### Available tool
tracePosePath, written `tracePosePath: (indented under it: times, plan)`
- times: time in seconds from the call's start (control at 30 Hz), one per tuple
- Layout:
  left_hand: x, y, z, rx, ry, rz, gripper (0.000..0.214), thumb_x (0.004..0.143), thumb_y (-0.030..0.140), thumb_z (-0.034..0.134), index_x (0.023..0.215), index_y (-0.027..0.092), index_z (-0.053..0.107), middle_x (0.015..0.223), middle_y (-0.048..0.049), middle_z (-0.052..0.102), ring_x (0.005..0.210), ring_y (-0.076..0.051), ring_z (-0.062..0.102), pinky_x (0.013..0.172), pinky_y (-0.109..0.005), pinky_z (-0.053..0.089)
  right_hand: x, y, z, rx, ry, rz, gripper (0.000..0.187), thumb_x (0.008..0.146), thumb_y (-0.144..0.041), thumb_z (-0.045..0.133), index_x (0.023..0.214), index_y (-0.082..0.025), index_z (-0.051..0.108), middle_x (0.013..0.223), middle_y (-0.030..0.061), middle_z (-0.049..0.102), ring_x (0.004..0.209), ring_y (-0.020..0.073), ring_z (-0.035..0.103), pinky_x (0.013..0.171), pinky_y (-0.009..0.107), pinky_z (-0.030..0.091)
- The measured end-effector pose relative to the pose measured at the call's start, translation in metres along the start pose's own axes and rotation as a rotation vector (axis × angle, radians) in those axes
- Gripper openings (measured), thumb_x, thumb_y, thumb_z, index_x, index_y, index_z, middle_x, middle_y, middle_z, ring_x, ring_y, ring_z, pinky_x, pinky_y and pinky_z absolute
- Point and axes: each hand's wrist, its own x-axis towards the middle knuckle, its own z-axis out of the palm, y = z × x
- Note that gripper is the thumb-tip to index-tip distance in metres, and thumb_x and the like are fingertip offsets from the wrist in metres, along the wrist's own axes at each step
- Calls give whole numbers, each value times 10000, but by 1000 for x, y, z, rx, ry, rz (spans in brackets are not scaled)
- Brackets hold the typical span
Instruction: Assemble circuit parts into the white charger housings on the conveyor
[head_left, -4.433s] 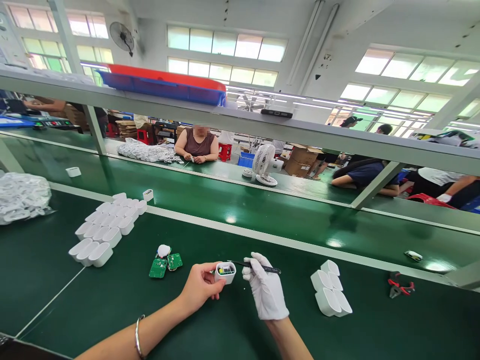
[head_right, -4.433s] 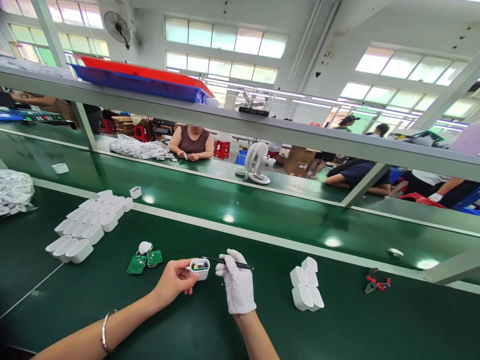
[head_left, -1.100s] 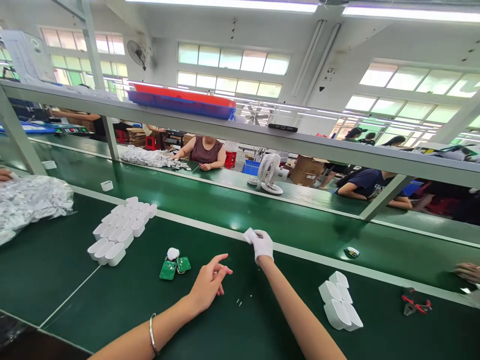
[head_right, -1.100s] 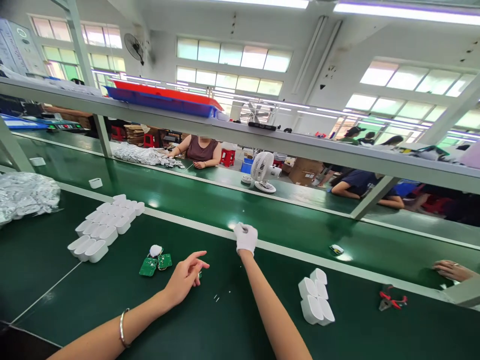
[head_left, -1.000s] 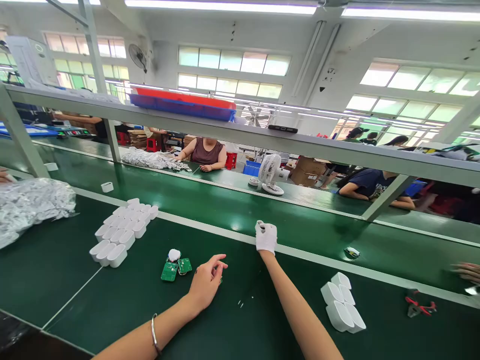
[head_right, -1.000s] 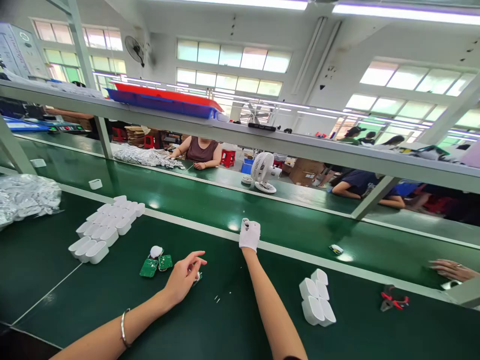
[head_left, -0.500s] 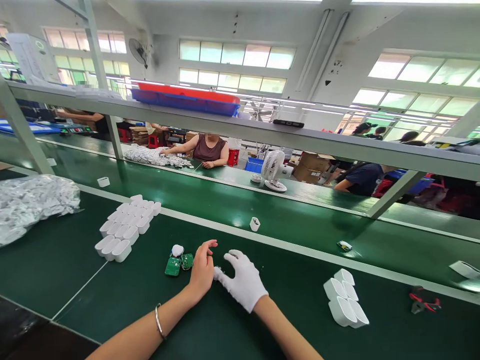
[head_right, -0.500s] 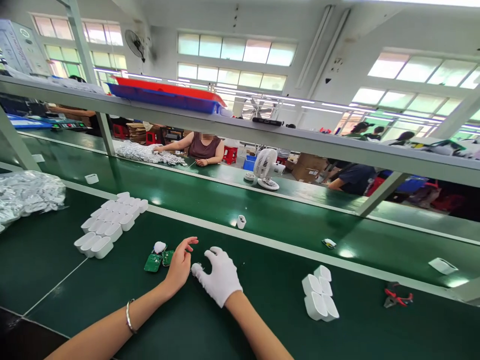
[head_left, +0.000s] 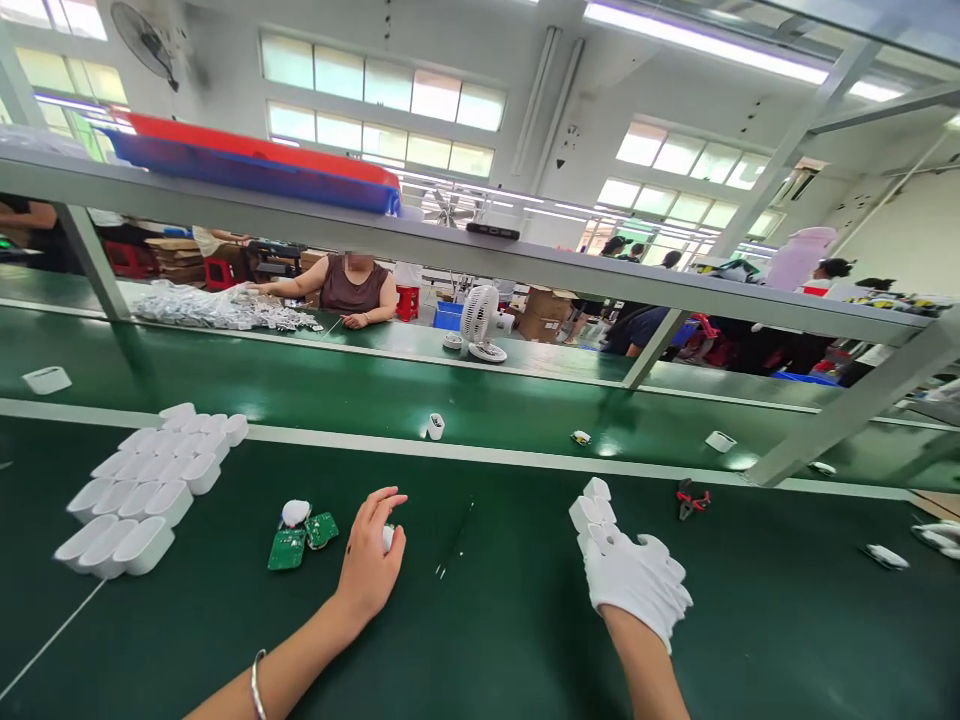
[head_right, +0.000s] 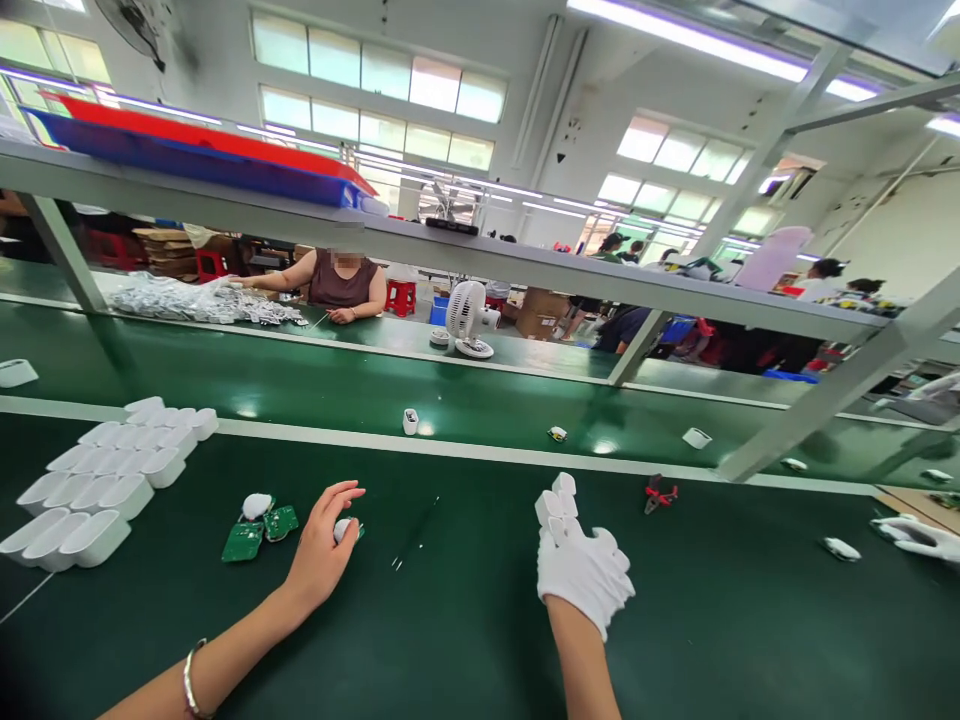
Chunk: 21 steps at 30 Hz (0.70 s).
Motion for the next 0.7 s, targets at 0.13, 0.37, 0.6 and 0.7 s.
tracePosePath:
  times: [0.13,0.37,0.6,0.7]
  plan:
    - [-1,3,-2,-52,-37,56,364,765,100,452,1076,238,583,1238,-70,524,1102,-226,541,931,-386,458,-9,-23,3,32,65,20,315,781,-361,464,858,-198,722,1047,201,593,986,376,495,725,514,410]
    - [-10,14,-3,-164,-343,173,628,720,224,647,1311,239,434,1355,-90,473,1220,-249,464,1027,-407,393,-80,-111,8,726,-221,-530,263,809,-355,506,697,-245,717,961,86,626,842,224,601,752,351,493]
    - [24,-9,-15,-204,2,9,449,757,207,601,1197,215,513,1202,-69,595,1074,-214,580,941,-343,461,-105,-154,30,849,-320,-552,316,810,-343,513,1077,-228,639,1102,109,598,958,238,595,792,362,509]
    - [37,-20,-24,-149,58,42,452,774,151,550,1215,230,490,1245,-56,566,1109,-197,559,962,-335,444,-114,-166,40,539,-399,-727,341,705,-308,646,1039,-242,638,1155,109,589,1049,298,550,855,425,476]
